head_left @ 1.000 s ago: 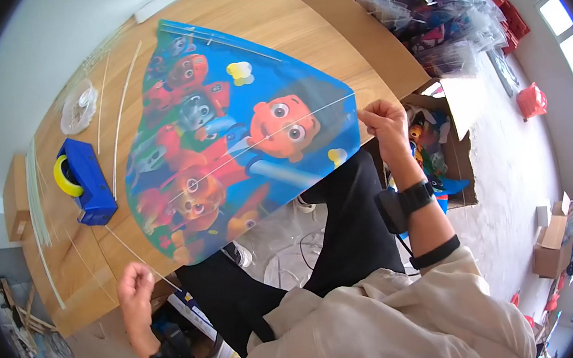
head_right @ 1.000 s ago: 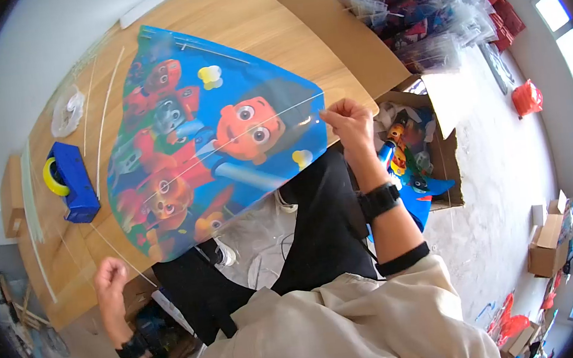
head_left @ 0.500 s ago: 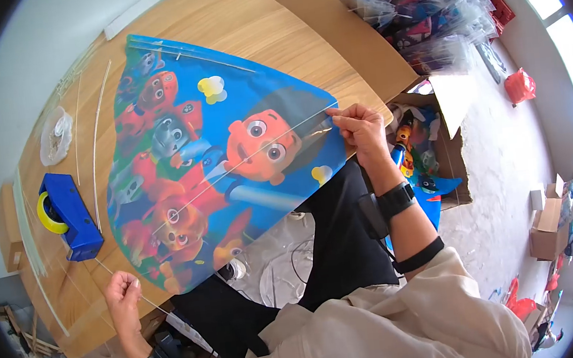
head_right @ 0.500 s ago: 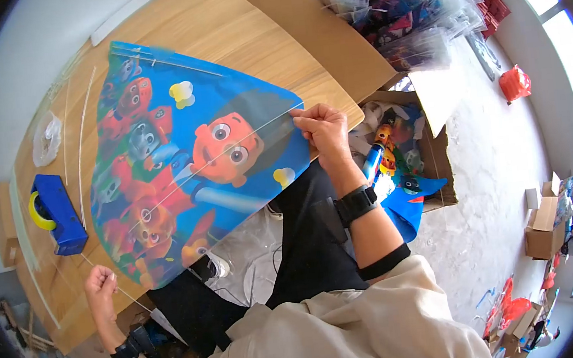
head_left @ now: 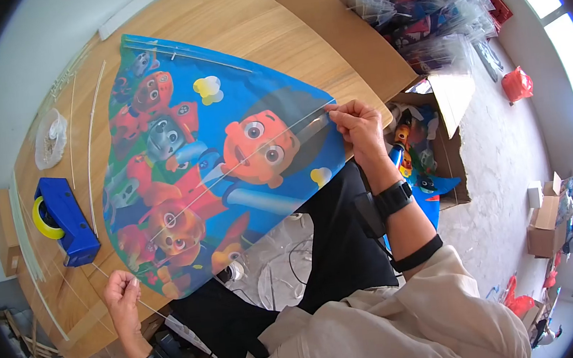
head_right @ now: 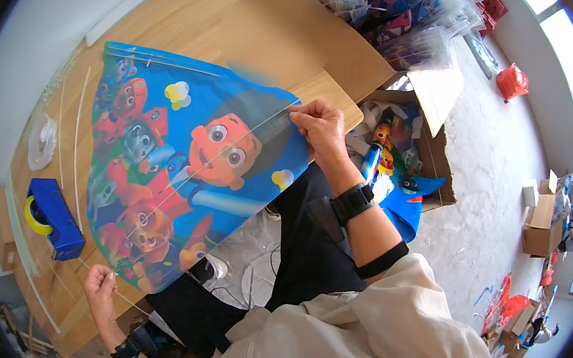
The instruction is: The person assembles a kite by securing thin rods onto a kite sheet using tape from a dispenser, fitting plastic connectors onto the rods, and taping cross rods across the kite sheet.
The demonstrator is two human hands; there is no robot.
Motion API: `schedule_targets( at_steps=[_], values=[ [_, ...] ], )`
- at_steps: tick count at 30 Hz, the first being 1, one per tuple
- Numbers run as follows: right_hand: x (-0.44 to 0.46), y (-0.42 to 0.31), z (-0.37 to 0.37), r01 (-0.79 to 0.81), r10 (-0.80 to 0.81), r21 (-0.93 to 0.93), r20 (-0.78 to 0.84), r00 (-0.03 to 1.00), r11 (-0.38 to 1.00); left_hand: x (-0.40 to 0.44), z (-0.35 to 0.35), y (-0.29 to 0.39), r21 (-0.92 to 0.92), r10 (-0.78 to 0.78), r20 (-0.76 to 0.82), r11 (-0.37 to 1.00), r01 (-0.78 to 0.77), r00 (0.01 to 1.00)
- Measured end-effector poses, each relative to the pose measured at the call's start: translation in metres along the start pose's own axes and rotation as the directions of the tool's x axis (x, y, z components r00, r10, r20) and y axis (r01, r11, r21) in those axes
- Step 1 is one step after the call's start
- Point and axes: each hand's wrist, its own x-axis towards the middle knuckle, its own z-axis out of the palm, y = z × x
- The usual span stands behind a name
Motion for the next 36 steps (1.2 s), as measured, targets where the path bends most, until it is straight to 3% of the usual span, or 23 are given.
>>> schedule_targets(
  at_steps=[3, 5, 6, 8, 20, 22, 24, 25, 26, 27, 31, 33, 36],
  values=[
    [0.006, 0.002, 0.000, -0.009, 0.004, -0.055, -0.077, 0.997, 0.998, 0.004, 0.005, 0.007, -0.003, -0.003, 0.003, 1.000, 0.003, 1.000],
    [0.017, 0.008, -0.001, 0.166, -0.195, -0.204, -0.136, 0.971, 0.965, 0.011, 0.009, 0.013, 0.010, -0.009, 0.007, 1.000, 0.009, 1.000],
    [0.022, 0.011, -0.002, 0.163, -0.193, -0.205, -0.136, 0.972, 0.965, 0.015, 0.012, 0.017, 0.021, 0.009, 0.009, 1.000, -0.009, 1.000],
    [0.032, 0.016, -0.005, 0.224, -0.373, -0.595, -0.139, 0.917, 0.772, 0.024, 0.015, 0.021, 0.032, 0.028, 0.011, 0.999, -0.029, 1.000],
    [0.037, 0.018, 0.000, 0.233, -0.500, -0.737, -0.162, 0.850, 0.635, 0.055, 0.020, 0.017, 0.010, 0.049, 0.032, 0.999, -0.049, 0.998],
    [0.041, 0.023, -0.010, 0.292, -0.603, -0.810, -0.094, 0.792, 0.509, 0.056, 0.014, 0.010, 0.036, 0.082, 0.041, 0.996, -0.083, 0.996],
    [0.036, 0.014, -0.007, 0.219, -0.607, -0.901, -0.060, 0.793, 0.375, 0.052, 0.019, 0.015, 0.033, 0.059, -0.009, 0.998, -0.059, 0.998],
    [0.040, 0.010, -0.011, 0.208, -0.494, -0.909, 0.003, 0.870, 0.361, 0.052, 0.017, 0.014, 0.033, 0.049, 0.005, 0.998, -0.049, 0.999],
    [0.038, 0.009, -0.009, 0.217, -0.497, -0.877, -0.028, 0.867, 0.429, 0.054, 0.017, 0.011, -0.037, 0.056, 0.013, 0.998, -0.056, 0.998],
    [0.042, 0.018, -0.010, 0.314, -0.604, -0.824, -0.043, 0.796, 0.472, 0.053, 0.017, 0.011, -0.010, 0.028, -0.003, 1.000, -0.028, 1.000],
    [0.070, 0.041, -0.032, 0.302, -0.479, -0.676, -0.086, 0.874, 0.672, 0.064, 0.023, 0.007, 0.063, 0.001, -0.055, 0.998, 0.002, 0.998],
    [0.071, 0.042, -0.032, 0.322, -0.506, -0.671, -0.092, 0.858, 0.668, 0.066, 0.027, 0.005, 0.185, 0.001, -0.112, 0.983, 0.020, 0.994],
    [0.067, 0.036, -0.028, 0.283, -0.489, -0.689, -0.118, 0.864, 0.667, 0.072, 0.028, -0.006, 0.187, 0.052, -0.106, 0.982, -0.031, 0.993]
  ],
)
